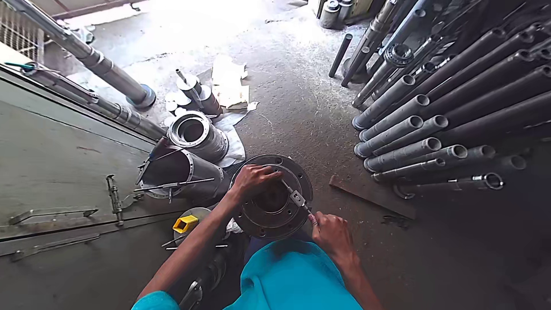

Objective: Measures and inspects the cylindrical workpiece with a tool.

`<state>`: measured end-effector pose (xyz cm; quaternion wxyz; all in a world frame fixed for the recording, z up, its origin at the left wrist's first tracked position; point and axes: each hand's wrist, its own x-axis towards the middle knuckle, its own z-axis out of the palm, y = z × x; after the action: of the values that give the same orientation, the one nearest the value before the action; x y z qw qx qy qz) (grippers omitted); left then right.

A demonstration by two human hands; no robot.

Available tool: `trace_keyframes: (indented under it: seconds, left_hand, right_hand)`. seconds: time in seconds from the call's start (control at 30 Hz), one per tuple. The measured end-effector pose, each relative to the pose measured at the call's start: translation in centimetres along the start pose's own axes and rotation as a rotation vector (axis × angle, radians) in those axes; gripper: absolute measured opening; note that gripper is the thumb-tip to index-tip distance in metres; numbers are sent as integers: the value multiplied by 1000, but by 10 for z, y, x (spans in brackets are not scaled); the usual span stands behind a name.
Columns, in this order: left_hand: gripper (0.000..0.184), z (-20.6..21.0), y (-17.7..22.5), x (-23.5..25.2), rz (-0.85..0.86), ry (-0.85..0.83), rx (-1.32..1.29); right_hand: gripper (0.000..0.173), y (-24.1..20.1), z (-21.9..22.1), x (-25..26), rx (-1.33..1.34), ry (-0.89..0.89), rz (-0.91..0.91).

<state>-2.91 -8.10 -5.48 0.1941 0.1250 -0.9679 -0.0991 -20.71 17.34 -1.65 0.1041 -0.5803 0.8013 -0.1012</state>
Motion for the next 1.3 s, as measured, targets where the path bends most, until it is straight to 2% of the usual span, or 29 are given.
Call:
trace_keyframes:
  seconds: [0.1, 0.2, 0.3, 0.37, 0.47, 0.53, 0.6, 0.67, 0.73, 0.8, 0.9, 1.0, 1.1, 1.2, 1.3]
  left_hand:
    - [23, 5, -13, 23, 73, -68, -32]
    - [23, -4, -9, 6, 27, -78, -72]
    - [22, -11, 26, -35, -183, -11, -100]
    - [21, -14, 69, -62, -375, 35, -78]
    - [31, -11, 131, -74, -621, 89, 16]
    - [32, -9, 142, -70, -690, 126, 21]
    - [30, -8, 130, -64, -689, 138, -23]
    - [26, -8, 108, -54, -736, 152, -184]
    - [20, -12, 89, -34, -935, 127, -502]
    - [17, -14, 75, -7, -1125, 97, -876]
    - [18, -12, 70, 28, -1248, 105, -1148]
    - [18, -9, 72, 48, -1256, 89, -1174]
    - [21, -2, 71, 59, -1142, -2, -1128]
    - [24, 9, 66, 76, -1007, -128, -1068]
    - [23, 13, 60, 86, -985, -229, -1064]
  right_hand:
    - [48, -12, 12, -11, 15, 95, 65]
    - [44, 7, 2, -4, 105, -69, 14]
    - [42, 41, -12, 21, 97, -123, -71]
    - [44, 59, -11, 43, 91, -93, -123]
    - [43, 72, -15, 71, 86, -80, -194]
    - [41, 69, -22, 75, 79, -159, -189]
    - [41, 62, -29, 68, 58, -256, -146]
    - [41, 55, -39, 61, 96, -404, -60]
    - [40, 55, -41, 54, 230, -559, 30]
    - [38, 57, -37, 50, 459, -712, 56]
    - [34, 54, -23, 45, 856, -863, 62]
    - [30, 48, -8, 33, 1099, -867, 115]
    - [30, 36, -1, 25, 1157, -873, 131]
    - [27, 12, 11, 17, 1283, -822, 221]
    - [26, 7, 21, 11, 1389, -784, 257]
